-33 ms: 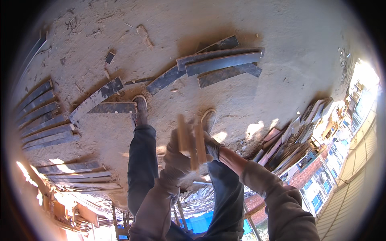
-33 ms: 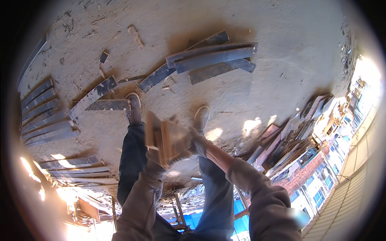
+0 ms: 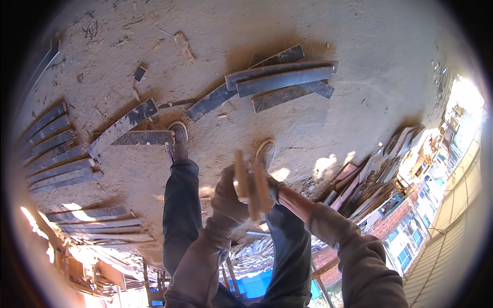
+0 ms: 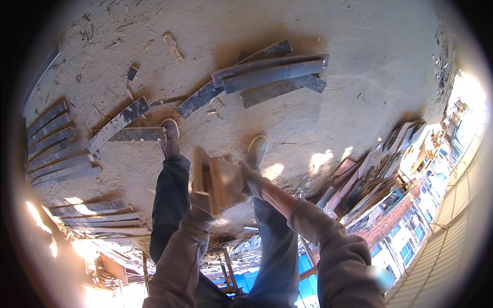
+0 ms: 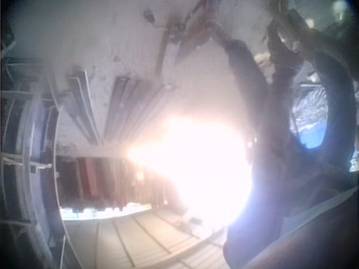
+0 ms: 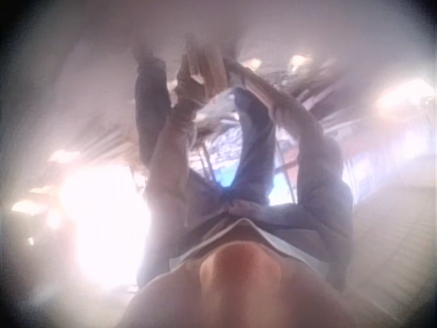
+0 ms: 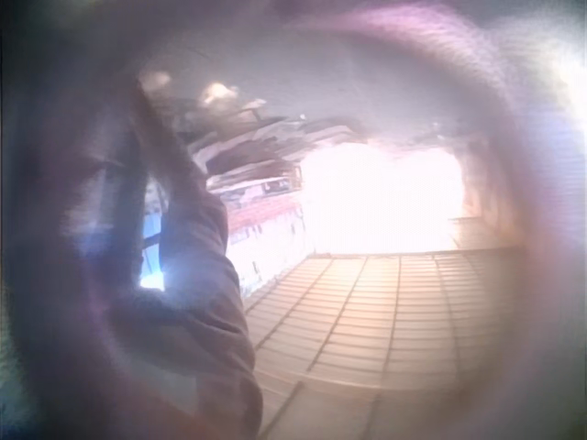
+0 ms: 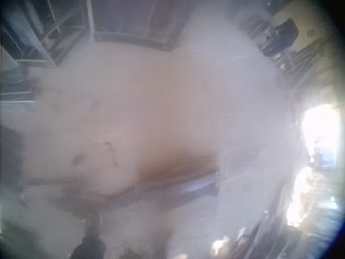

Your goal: The person picks up wooden planks from the floor, places them on a table saw, and cuts them into smaller pieces. The person then stacks the cut pieces on the table and repeats the process with additional planks.

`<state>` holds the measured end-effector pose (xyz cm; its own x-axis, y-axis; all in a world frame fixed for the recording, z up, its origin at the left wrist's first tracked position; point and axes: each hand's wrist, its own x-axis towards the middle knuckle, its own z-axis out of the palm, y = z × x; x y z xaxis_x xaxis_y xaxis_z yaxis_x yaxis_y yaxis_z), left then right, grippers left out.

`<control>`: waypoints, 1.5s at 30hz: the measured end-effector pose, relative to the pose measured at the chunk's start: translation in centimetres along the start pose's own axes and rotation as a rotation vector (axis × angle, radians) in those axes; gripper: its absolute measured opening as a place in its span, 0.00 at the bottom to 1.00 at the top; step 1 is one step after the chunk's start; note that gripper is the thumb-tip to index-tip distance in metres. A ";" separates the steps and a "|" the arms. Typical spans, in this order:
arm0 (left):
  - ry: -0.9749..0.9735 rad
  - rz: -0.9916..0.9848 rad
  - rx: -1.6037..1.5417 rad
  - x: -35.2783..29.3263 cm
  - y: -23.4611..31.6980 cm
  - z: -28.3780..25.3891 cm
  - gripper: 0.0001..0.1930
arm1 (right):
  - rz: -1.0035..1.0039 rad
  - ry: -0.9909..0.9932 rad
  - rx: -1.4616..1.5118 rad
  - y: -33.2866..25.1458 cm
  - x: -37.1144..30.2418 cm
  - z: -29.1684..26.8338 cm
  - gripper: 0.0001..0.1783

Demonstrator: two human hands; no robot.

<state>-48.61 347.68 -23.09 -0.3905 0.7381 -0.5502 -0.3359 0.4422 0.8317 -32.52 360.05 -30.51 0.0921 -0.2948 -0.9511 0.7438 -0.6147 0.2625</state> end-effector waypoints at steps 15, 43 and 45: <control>0.659 -0.001 0.450 -0.7 -1.1 -5.1 0.39 | -0.997 1.452 -2.308 -27.5 13.1 -8.9 0.60; 0.462 0.246 -1.210 -12.3 26.2 -13.1 0.49 | -1.036 0.087 -1.454 -13.4 -37.4 24.4 0.53; 0.463 0.346 -1.308 -15.3 29.3 -13.5 0.49 | -1.093 0.026 -1.467 -12.3 -42.1 26.8 0.52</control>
<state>-64.11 342.47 8.68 -0.7687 0.3675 -0.5236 -0.6027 -0.6901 0.4005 -63.29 360.41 10.63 -0.7785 -0.2284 -0.5846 0.3823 0.5660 -0.7304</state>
